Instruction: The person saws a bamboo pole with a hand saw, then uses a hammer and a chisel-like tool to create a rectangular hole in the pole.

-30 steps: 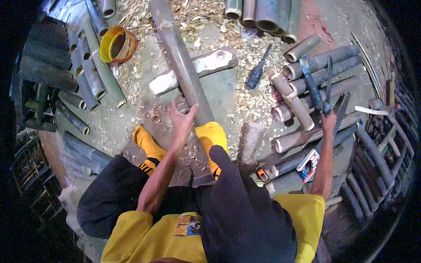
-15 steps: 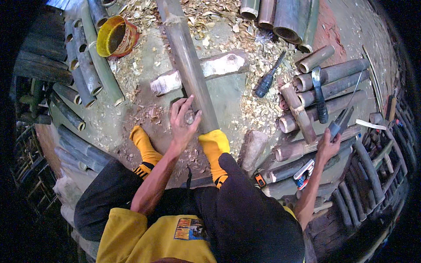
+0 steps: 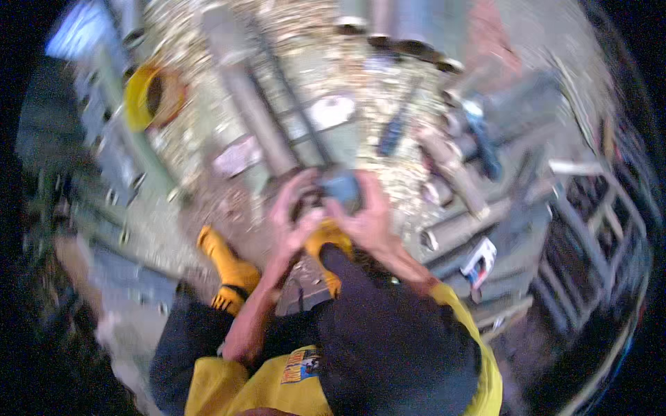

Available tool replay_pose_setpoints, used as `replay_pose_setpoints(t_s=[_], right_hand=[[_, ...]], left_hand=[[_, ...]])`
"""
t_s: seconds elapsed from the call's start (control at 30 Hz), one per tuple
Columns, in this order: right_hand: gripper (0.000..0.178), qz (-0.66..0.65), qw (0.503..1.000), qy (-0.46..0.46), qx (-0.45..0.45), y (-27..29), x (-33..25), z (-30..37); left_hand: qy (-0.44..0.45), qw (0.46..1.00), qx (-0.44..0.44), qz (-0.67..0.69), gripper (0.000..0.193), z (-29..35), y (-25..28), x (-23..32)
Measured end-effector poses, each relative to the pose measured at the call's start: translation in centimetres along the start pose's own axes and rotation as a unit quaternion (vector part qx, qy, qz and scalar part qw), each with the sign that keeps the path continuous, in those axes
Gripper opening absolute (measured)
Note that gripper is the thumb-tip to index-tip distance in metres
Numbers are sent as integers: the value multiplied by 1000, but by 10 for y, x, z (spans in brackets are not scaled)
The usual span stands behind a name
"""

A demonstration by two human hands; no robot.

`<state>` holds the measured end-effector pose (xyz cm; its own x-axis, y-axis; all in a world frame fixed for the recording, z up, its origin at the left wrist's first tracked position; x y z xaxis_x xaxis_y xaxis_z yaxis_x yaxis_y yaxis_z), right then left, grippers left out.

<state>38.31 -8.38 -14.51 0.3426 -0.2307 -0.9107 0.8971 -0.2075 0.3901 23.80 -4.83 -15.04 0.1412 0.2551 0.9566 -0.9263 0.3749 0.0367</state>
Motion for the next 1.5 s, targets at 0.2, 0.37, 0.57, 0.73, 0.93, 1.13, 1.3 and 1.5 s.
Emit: replay_pose_setpoints(t_s=[0.2,0.37,0.57,0.73,0.93,1.13,1.3,1.5], right_hand=[[48,29,997,40,64,26,3,15],[51,86,989,-100,65,95,33,67],[54,79,988,133,9,40,-16,62],[64,45,997,40,56,42,10,73],[47,-330,875,-316,-163,-107,165,74],[32,-429,745,-470,-202,-167,263,103],[23,-456,729,-478,-179,-156,289,98],[67,-156,900,-364,-183,-40,207,112]], left_hand=[[-10,997,65,28,56,15,5,-24],[80,995,48,-19,48,22,-7,-8],[8,984,-165,73,56,28,-48,1],[81,953,126,263,31,23,-16,6],[-59,869,360,-335,45,18,198,-10],[172,732,258,-607,45,9,280,61],[189,710,173,-656,41,-45,299,63],[126,792,174,-572,55,-7,367,43]])
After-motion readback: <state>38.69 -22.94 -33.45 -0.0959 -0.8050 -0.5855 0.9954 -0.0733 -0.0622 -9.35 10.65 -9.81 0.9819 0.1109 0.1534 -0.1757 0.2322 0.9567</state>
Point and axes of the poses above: each hand's wrist, its own z-axis away from the middle knuckle, its own y-axis out of the back of the hand, x = y × z, the point moved 3 cm from there along -z, towards the middle knuckle, and after that the axes turned 3 degrees about -z, right-handed, at the moved point
